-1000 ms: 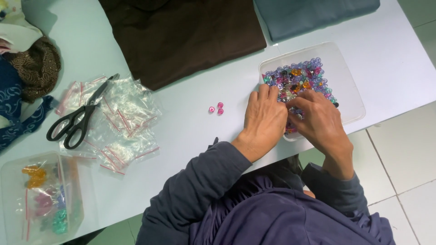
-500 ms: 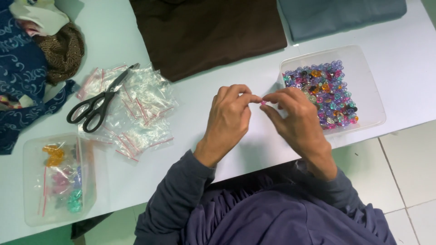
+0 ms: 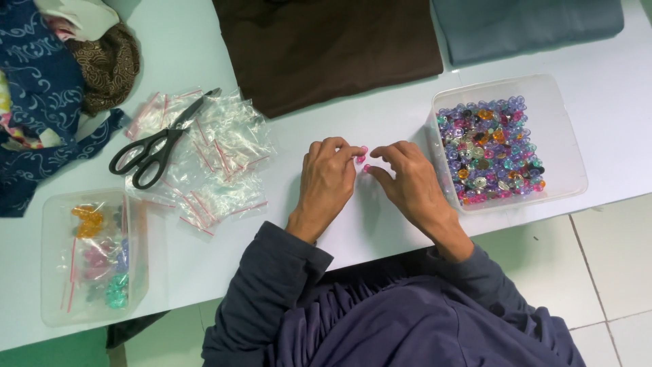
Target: The person sorts colorful beads from a container onto a table, then places them into small ziplock bags and seals them. The process is repeated for different bead colors, with finished bags set aside.
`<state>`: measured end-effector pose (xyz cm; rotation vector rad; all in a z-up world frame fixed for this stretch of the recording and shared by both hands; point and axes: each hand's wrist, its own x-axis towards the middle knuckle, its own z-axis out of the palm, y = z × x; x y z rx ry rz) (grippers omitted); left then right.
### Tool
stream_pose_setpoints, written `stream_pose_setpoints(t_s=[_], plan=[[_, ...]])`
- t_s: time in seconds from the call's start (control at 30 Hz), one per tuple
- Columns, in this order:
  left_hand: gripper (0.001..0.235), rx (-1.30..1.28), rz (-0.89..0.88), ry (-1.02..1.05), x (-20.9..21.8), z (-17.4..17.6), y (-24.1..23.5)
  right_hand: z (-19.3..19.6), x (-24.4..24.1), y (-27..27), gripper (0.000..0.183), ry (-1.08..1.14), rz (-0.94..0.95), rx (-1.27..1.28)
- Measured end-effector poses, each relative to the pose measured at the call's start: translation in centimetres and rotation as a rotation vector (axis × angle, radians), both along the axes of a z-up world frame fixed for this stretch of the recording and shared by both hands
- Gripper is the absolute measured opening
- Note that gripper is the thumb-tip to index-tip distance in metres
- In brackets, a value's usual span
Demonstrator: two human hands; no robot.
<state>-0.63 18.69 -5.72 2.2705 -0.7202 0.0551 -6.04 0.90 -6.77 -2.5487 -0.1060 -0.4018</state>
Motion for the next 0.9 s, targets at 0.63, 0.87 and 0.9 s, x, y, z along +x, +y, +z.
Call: stream_pose_setpoints(t_s=[0.63, 0.87, 0.9], plan=[[0.004, 0.198, -0.16, -0.405, -1.2, 1.3, -16.7, 3.8, -2.3, -12.7, 0.009, 0.21, -0.288, -0.177], [0.005, 0.268, -0.199, -0.361, -0.6, 0.0, -17.1, 4.0, -2.0, -12.4, 0.017, 0.443, -0.31, -0.31], [0.005, 0.263, -0.204, -0.347, -0.6, 0.1, -17.1, 4.2, -2.0, -12.3, 0.016, 0.452, -0.306, -0.331]])
